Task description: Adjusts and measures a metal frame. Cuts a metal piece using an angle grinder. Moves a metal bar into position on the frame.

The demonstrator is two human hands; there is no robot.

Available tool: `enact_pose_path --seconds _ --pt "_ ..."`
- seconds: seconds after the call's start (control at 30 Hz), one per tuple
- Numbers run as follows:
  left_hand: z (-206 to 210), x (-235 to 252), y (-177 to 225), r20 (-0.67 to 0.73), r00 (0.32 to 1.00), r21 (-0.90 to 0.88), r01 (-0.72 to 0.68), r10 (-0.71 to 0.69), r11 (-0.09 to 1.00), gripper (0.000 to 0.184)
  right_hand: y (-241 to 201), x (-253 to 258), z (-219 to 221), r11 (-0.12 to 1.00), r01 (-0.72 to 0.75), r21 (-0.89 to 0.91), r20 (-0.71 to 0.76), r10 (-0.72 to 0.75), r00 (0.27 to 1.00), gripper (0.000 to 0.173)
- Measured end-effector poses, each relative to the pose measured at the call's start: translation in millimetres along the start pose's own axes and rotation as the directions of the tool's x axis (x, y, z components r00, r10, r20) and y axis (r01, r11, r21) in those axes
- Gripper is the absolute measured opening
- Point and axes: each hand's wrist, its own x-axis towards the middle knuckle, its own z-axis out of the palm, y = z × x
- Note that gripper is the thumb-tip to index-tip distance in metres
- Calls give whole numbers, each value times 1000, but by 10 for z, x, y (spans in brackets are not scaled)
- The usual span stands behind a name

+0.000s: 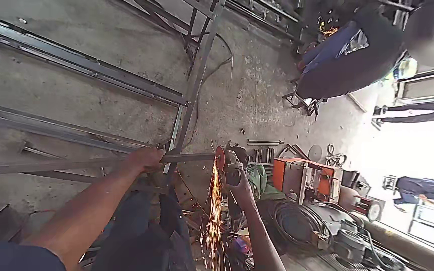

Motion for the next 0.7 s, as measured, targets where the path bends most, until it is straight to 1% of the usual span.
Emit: enact_pose_path --seconds 0.1,0.2,0.3,0.37,0.4,0.5,0.6,0.7 --pt "54 29 2 -12 1000 17 12 -12 1000 45 65 24 32 1000 11 -12 -15 -11 1000 101" --pt "103 60 -50 -51 999 21 -11 12 1000 41 104 12 52 999 50 -3 -30 -50 998 103" --pt "57 29 -52 -34 999 28 -24 25 999 44 87 -28 53 997 74 -13 -33 -75 997 103" --pt "38 20 -33 -29 999 30 -29 29 999 42 92 -23 61 997 81 17 -37 -80 996 104" --pt "33 7 -22 -30 999 19 -26 27 999 41 90 -32 60 997 81 0 -36 -81 996 104" --pt "32 27 -33 -15 1000 1 -15 15 1000 35 118 -4 87 998 42 -42 -31 -43 999 100" --pt "42 46 -31 -18 1000 4 -13 13 1000 34 226 0 92 995 73 -66 -18 -74 997 99" --pt "53 70 -60 -42 999 15 -28 28 999 33 277 -16 156 997 9 -73 11 -9 1000 97"
